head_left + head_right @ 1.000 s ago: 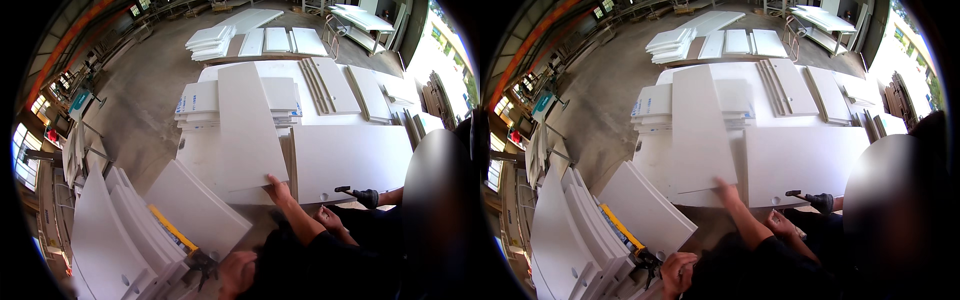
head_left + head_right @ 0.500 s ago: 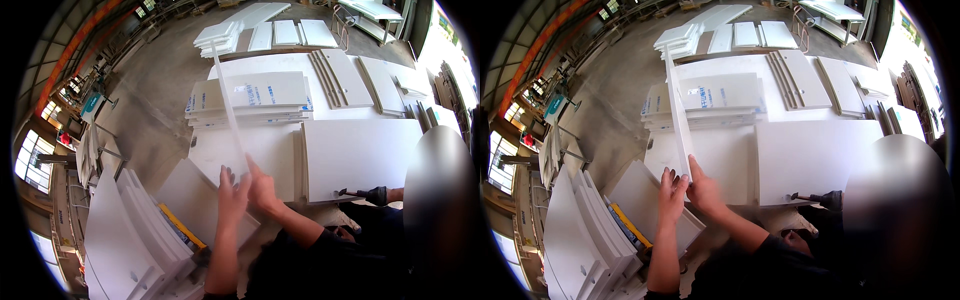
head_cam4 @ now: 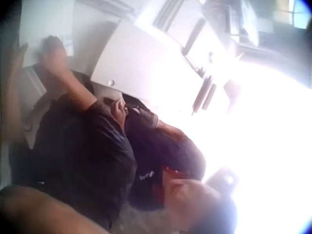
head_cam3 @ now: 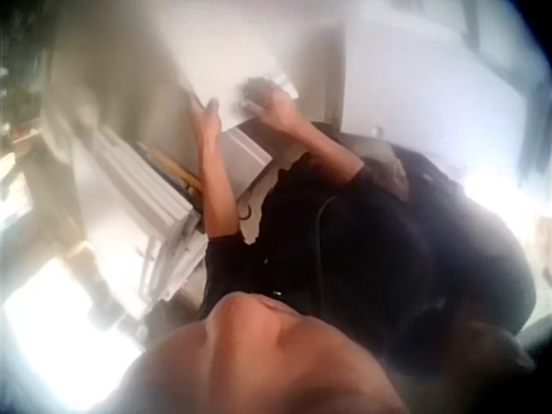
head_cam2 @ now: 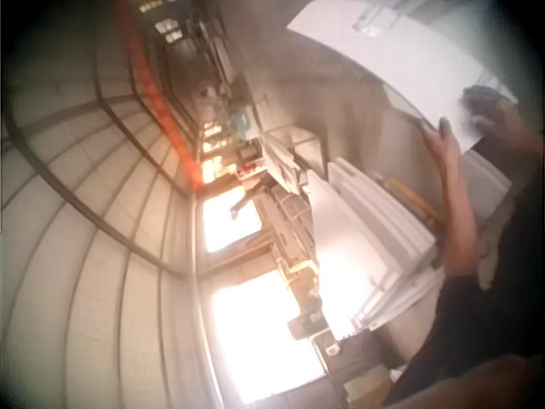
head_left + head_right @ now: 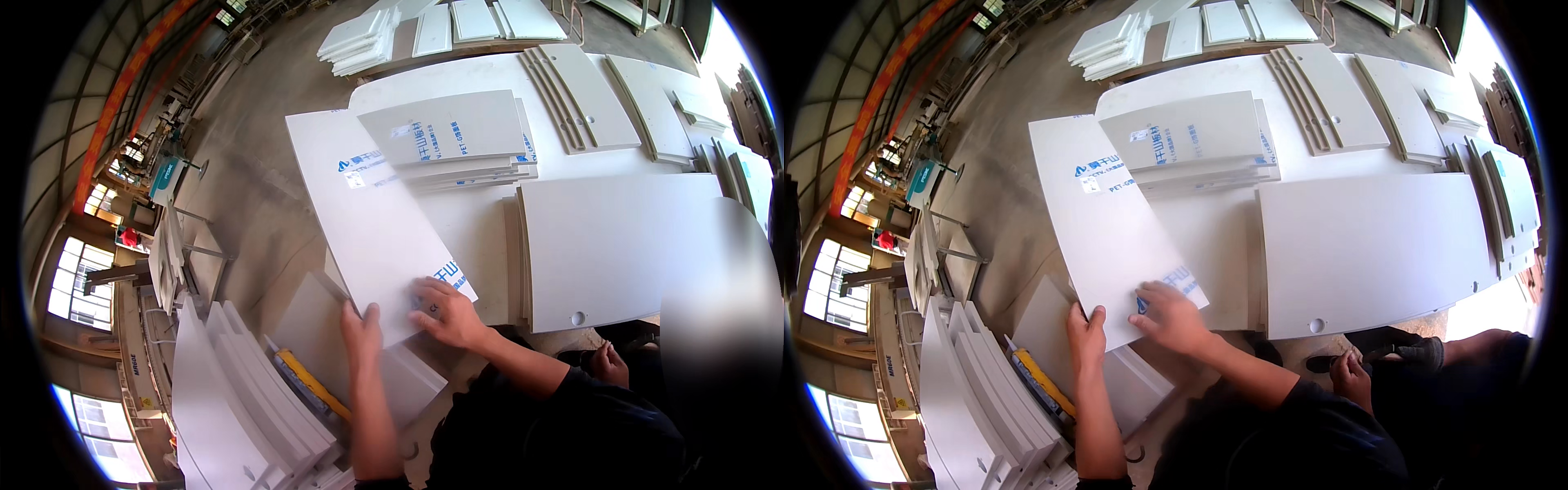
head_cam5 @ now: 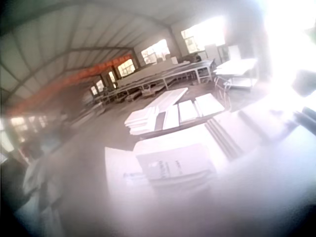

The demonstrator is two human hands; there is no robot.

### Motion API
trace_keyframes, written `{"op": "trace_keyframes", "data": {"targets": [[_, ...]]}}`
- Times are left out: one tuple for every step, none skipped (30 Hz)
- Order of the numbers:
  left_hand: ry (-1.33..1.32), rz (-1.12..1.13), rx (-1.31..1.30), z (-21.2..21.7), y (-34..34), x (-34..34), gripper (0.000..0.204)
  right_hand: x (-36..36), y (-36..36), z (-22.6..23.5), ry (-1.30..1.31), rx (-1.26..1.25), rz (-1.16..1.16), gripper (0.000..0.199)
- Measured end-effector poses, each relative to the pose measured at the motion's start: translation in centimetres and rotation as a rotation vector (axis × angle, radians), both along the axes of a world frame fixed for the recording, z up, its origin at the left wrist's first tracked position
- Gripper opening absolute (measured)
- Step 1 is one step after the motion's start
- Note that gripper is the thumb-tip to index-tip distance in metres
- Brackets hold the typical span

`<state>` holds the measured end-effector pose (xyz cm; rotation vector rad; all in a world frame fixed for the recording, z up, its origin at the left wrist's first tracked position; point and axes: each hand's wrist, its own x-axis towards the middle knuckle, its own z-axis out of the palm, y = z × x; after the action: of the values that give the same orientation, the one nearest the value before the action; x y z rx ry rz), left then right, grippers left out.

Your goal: The person applies adhesive to white panels using a caulking gun and places small white circular caps into pre-drilled holes. They stack the prepared panels on a workbench in a workshop environment.

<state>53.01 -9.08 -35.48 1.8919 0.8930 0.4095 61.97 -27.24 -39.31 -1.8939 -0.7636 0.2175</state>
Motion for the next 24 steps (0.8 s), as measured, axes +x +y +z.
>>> {"op": "trace_keyframes", "data": {"targets": [[0.006, 0.01, 0.003, -0.4, 0.0, -0.2, 0.034, 0.7, 0.4, -1.8, 0.03, -0.031, -0.101, 0.059], [0.01, 0.019, 0.004, -0.8, -0.1, -0.2, 0.029, 1.4, 0.8, -3.9, 0.008, -0.108, -0.207, 0.057], [0.016, 0.031, -0.002, -1.0, -0.1, -0.1, 0.03, 2.1, 1.1, -6.3, -0.015, -0.185, -0.315, 0.055], [0.024, 0.047, -0.007, -1.3, -0.1, -0.2, 0.03, 2.8, 1.1, -7.5, -0.038, -0.262, -0.418, 0.055], [0.032, 0.061, -0.013, -1.5, -0.2, 0.0, 0.03, 3.8, 0.7, -8.7, 0.2, -0.236, -0.323, 0.056], [0.025, 0.083, -0.018, -1.5, -0.1, 0.0, 0.031, 5.2, 0.2, -9.3, 0.439, -0.207, -0.222, 0.056], [0.023, 0.102, -0.024, -1.7, -0.1, -0.1, 0.031, 6.0, 0.0, -9.6, 0.681, -0.177, -0.12, 0.058], [0.021, 0.12, -0.028, -1.8, 0.0, -0.1, 0.031, 6.2, -0.2, -9.7, 0.666, -0.145, -0.091, 0.061], [0.03, 0.133, -0.042, -1.9, -0.1, -0.5, 0.031, 6.3, -0.3, -9.2, 0.685, -0.146, -0.077, 0.061], [0.041, 0.143, -0.049, -2.0, 0.0, -0.7, 0.03, 6.6, -0.2, -8.9, 0.705, -0.14, -0.064, 0.06], [0.052, 0.155, -0.056, -2.1, 0.1, -1.0, 0.03, 6.8, -0.1, -8.9, 0.725, -0.134, -0.05, 0.06], [0.081, 0.14, -0.031, -2.4, 0.2, -0.7, 0.03, 7.2, -0.3, -9.6, 0.724, -0.139, -0.059, 0.061], [0.115, 0.129, -0.007, -2.7, 0.2, -0.6, 0.03, 7.5, -0.5, -9.6, 0.733, -0.123, -0.057, 0.061], [0.15, 0.119, 0.017, -2.9, 0.2, -0.7, 0.03, 7.8, -0.6, -9.9, 0.714, -0.121, -0.056, 0.061], [0.137, 0.099, 0.022, -3.0, 0.0, -0.6, 0.03, 8.2, -0.8, -10.0, 0.691, -0.12, -0.053, 0.061], [0.125, 0.081, 0.026, -3.0, -0.2, -0.6, 0.03, 8.3, -0.9, -9.9, 0.709, -0.128, -0.046, 0.061], [0.113, 0.064, 0.03, -2.9, -0.3, -0.7, 0.03, 8.3, -0.9, -9.7, 0.726, -0.136, -0.039, 0.061], [0.118, 0.052, 0.015, -2.9, -0.4, -0.7, 0.031, 8.5, -1.1, -9.6, 0.738, -0.146, -0.033, 0.061], [0.114, 0.051, 0.006, -2.7, -0.5, -0.6, 0.031, 8.7, -1.1, -9.8, 0.717, -0.137, -0.036, 0.061], [0.11, 0.053, -0.004, -2.5, -0.6, -0.5, 0.031, 8.8, -1.0, -10.0, 0.696, -0.13, -0.036, 0.061], [0.112, 0.051, -0.015, -2.3, -0.9, -0.5, 0.031, 8.7, -1.2, -10.1, 0.68, -0.123, -0.041, 0.061], [0.139, 0.056, -0.007, -2.2, -1.0, -0.3, 0.034, 8.6, -1.3, -10.0, 0.662, -0.145, -0.051, 0.061], [0.167, 0.061, 0.0, -2.0, -1.1, 0.4, 0.038, 9.2, -1.6, -9.7, 0.705, -0.144, -0.041, 0.061], [0.172, 0.058, -0.006, -2.0, -1.1, 0.9, 0.041, 10.5, -1.7, -8.9, 0.738, -0.139, -0.029, 0.062]]}}
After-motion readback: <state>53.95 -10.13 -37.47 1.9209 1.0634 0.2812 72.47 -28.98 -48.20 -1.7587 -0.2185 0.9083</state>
